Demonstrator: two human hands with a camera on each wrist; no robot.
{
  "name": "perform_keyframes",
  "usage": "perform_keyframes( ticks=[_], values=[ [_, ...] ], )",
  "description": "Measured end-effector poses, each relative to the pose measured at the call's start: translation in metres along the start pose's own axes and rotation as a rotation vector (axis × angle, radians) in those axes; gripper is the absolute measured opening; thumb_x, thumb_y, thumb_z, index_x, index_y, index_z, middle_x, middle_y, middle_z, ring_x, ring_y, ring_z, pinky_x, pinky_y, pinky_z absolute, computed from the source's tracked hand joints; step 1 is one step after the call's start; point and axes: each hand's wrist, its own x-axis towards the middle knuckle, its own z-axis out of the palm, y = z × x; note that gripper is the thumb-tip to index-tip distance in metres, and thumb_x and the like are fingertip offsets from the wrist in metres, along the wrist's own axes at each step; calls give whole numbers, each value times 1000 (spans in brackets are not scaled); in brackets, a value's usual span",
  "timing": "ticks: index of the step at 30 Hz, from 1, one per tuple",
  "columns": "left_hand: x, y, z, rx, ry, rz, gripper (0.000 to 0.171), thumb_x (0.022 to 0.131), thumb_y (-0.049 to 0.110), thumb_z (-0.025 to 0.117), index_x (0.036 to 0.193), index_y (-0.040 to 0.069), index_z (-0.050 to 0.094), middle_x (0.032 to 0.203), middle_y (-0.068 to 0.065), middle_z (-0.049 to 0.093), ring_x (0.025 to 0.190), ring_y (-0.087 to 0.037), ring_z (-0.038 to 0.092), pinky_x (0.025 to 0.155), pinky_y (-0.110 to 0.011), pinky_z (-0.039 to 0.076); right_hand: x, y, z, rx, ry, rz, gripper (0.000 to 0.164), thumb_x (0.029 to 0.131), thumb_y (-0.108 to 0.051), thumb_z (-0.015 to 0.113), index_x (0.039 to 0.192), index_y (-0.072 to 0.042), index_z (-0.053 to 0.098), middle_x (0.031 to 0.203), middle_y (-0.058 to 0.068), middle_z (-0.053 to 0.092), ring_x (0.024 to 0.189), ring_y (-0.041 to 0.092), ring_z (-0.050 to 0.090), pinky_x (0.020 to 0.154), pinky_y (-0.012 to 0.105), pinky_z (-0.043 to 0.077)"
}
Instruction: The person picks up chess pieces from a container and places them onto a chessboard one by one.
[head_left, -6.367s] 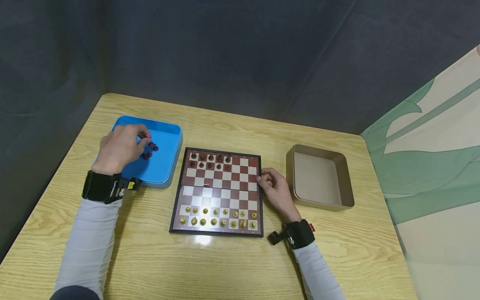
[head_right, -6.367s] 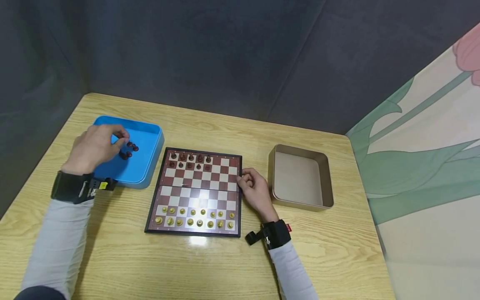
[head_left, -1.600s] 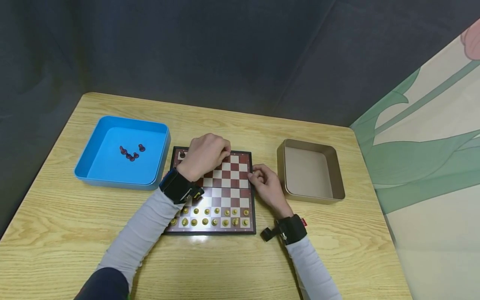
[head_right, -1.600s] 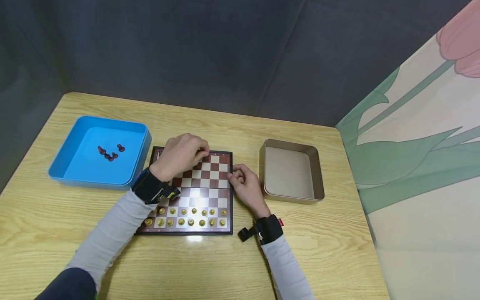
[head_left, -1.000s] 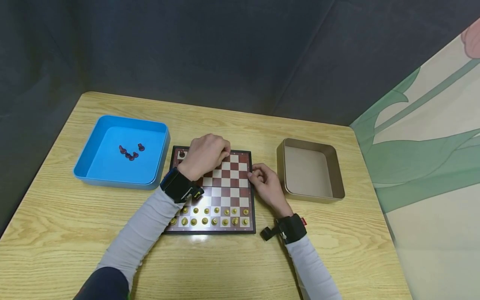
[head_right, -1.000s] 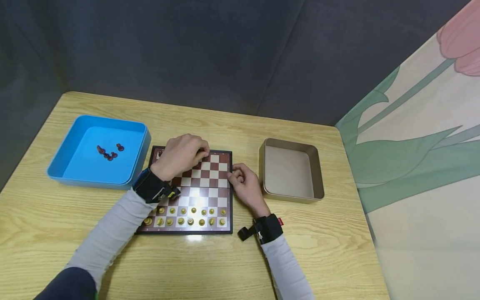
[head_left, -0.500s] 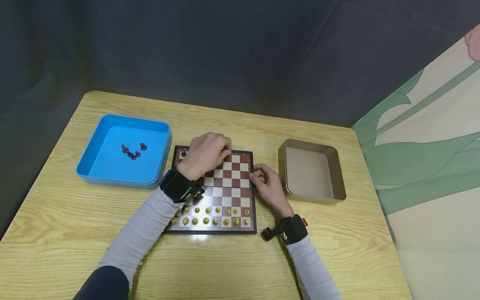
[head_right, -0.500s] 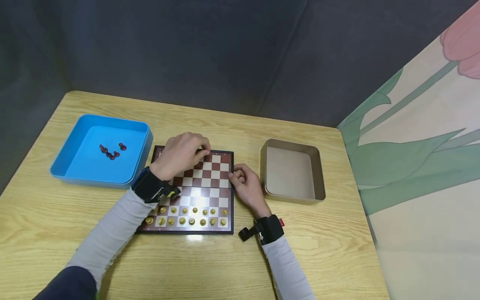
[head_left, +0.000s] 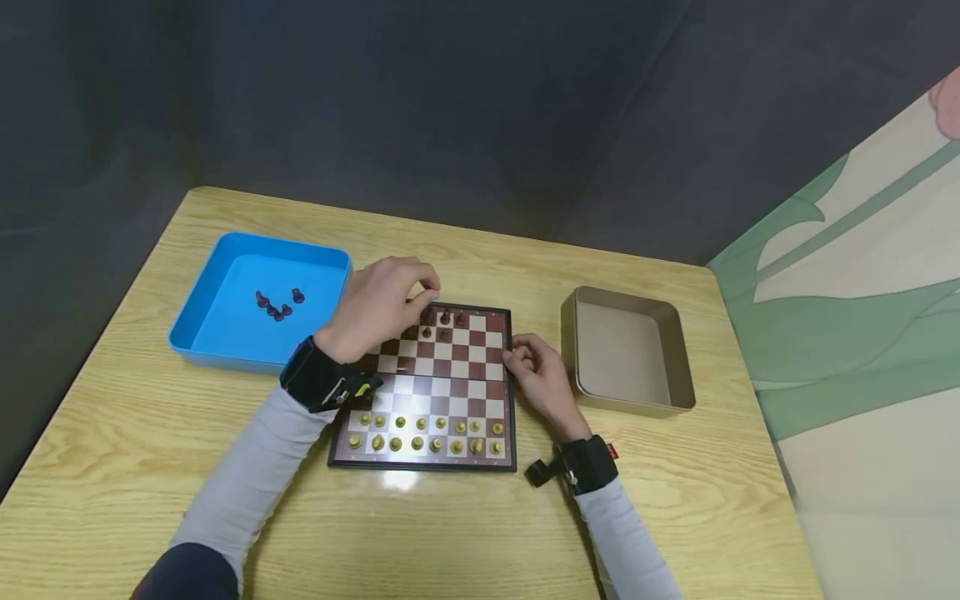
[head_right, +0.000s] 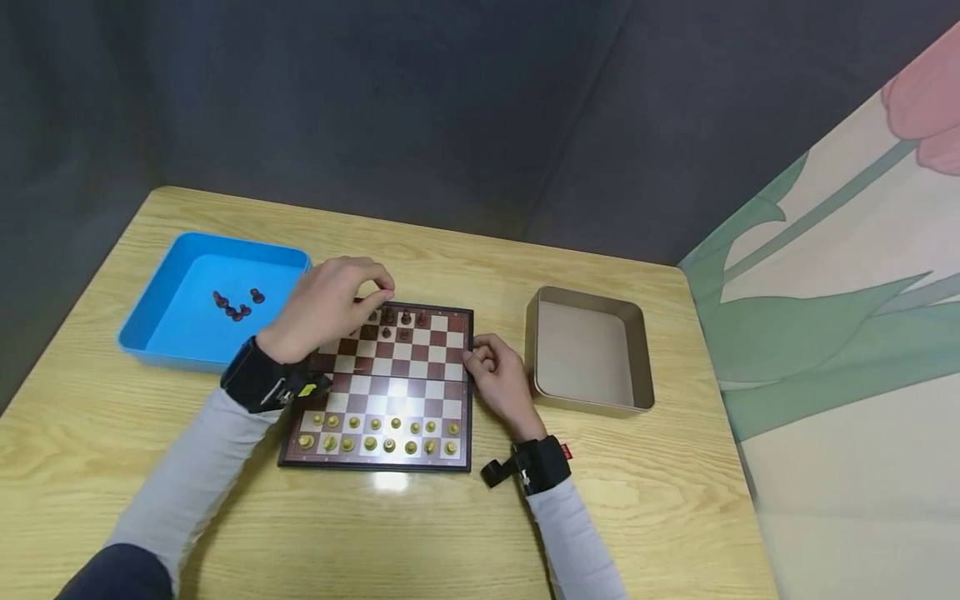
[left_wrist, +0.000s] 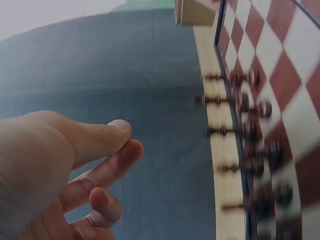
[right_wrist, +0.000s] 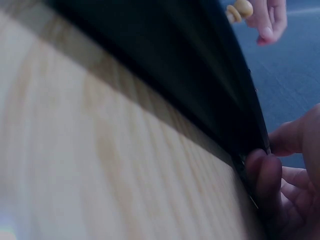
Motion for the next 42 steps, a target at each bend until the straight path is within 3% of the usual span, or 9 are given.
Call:
perform_keyframes(
  ticks=[5,8,18,23,30,34,39,42],
  values=[
    [-10,-20,-18,5,47,-53,11,83,30,57,89,23,63,91,8,57,70,-10,49,47,-27,35,2,6,-1,-28,15,-6,24,83,-20,58,102,-6,54,72,7,51,57,15,44,53,24,39],
    [-17,-33,-28,12,74,-92,11,82,31,58,89,23,63,91,8,58,65,-10,47,43,-29,35,2,6,-3,-27,13,7,25,83,-20,58,102,-5,53,72,7,52,57,15,44,53,24,39],
    [-35,-73,-42,72,92,-188,18,83,32,55,93,19,63,91,2,58,62,-14,49,41,-30,35,0,-14,-9,2,1,3,25,83,-8,57,103,7,51,73,19,52,57,17,44,50,21,37],
    [-42,-85,-49,106,65,-243,22,85,36,51,95,20,62,87,-1,58,62,-17,49,41,-31,35,-1,-17,-9,-4,4,-1,25,83,-6,56,103,7,51,74,19,52,58,16,44,52,20,37],
    [-48,-100,-55,139,-1,-292,18,86,32,52,91,17,62,68,-1,55,51,-17,47,38,-32,34,1,-15,-10,12,11,4,23,83,-5,56,103,7,51,74,18,52,59,17,43,51,20,36],
    [-52,-105,-55,155,-49,-314,16,85,25,55,94,15,63,76,-4,57,55,-19,49,41,-33,35,1,-12,-10,19,8,8,24,83,-5,55,103,7,50,75,18,52,58,18,43,51,20,36],
    [-54,-107,-55,170,-129,-359,15,83,21,57,95,12,63,92,-10,60,75,-28,53,50,-42,39,5,7,-11,18,13,14,25,83,-11,58,103,2,52,75,15,53,58,17,44,50,21,36],
    [-54,-108,-54,179,-169,-393,15,83,19,58,95,12,63,93,-10,60,80,-31,53,55,-46,40,6,15,-10,3,19,4,25,83,-15,58,103,-2,53,75,11,53,59,15,44,51,21,37]
  ],
)
